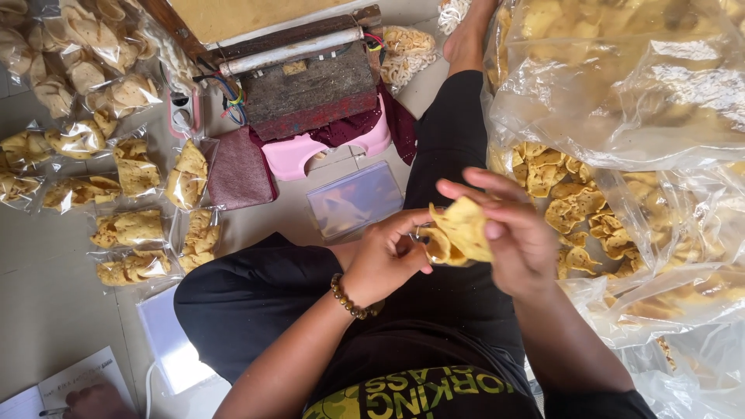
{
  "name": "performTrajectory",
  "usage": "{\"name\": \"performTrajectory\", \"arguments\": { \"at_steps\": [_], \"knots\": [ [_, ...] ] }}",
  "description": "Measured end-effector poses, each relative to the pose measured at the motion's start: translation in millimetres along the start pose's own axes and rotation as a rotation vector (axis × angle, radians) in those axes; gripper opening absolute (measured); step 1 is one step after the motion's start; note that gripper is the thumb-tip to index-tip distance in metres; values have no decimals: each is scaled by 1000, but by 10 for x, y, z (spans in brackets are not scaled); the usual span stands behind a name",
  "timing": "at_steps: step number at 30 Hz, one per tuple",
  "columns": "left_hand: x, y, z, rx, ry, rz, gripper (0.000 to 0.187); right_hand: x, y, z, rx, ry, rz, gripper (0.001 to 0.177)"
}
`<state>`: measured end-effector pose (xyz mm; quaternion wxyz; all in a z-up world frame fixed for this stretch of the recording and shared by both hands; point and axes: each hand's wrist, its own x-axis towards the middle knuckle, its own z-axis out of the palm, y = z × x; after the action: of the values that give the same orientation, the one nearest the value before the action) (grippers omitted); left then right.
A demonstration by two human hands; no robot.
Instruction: A person is manually portioning snacks from a large bulk bag into smaller individual plastic bags while sitting on the floor.
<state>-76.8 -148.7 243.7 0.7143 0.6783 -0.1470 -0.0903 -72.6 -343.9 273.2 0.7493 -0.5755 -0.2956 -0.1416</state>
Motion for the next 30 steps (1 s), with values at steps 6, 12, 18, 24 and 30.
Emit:
{"name": "performTrajectory", "arguments": {
  "at_steps": [6,12,18,24,30],
  "knots": [
    [46,11,-154,-322,107,-75,56,37,-36,38,-512,-223,-57,27],
    [132,-41,-193,-226,60,-118,53,297,-359,106,-714,-455,57,37],
    [113,102,-161,-193,-51,-80,63,390,-373,219,-778,-527,166,33],
    [191,53,-226,-495,129,-118,65,252,-197,113,-703,-388,112,51],
    [175,239,-361,-598,11,-198,62,42,122,-121,-573,-294,207,38]
  ]
}}
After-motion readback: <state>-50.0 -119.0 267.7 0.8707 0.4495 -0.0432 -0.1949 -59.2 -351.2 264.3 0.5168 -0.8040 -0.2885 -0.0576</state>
